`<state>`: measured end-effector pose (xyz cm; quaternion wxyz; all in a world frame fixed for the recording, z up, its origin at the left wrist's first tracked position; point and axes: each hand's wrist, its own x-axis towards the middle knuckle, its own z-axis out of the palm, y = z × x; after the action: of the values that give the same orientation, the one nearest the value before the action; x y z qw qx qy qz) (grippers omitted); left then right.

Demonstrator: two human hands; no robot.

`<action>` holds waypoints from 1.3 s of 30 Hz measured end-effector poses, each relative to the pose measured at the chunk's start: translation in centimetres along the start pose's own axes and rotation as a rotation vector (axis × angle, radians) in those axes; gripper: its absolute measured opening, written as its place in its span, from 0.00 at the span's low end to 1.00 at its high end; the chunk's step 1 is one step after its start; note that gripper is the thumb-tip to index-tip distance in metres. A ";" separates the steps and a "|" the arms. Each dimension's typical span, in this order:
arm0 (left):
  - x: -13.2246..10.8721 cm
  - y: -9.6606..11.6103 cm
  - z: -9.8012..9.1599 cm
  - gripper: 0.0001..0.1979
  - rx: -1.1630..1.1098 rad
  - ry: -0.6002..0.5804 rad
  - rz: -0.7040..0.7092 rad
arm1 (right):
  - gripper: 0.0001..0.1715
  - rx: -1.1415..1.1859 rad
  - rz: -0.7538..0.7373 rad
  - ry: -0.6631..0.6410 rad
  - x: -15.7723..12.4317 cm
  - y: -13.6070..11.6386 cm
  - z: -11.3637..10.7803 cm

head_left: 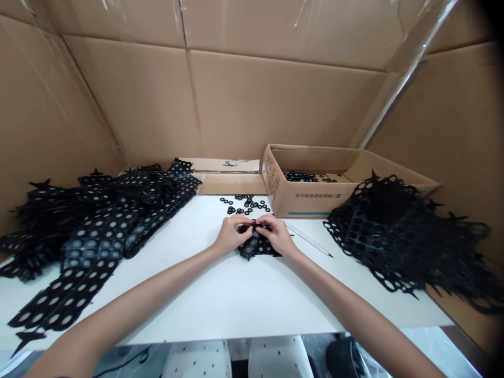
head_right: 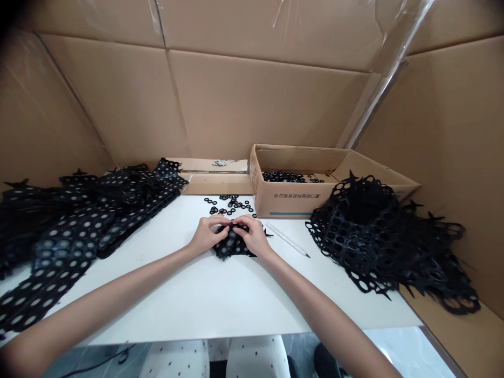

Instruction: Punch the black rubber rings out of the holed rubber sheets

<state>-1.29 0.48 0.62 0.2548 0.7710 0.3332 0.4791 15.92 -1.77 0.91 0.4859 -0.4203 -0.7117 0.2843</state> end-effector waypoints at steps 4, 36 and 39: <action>0.6 -0.4 -0.6 0.07 -0.042 -0.110 0.038 | 0.04 -0.055 -0.093 -0.051 0.2 -0.1 -0.3; 1.0 -0.8 -0.9 0.12 0.082 -0.089 0.195 | 0.11 0.117 0.131 0.021 0.3 2.2 0.4; 1.1 -1.2 -0.6 0.11 -0.032 -0.140 0.066 | 0.09 0.126 0.082 0.017 0.1 1.9 0.4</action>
<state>-1.83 2.15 0.70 0.2738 0.8091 0.2811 0.4375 16.15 -0.70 -0.74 0.5053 -0.4197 -0.6705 0.3447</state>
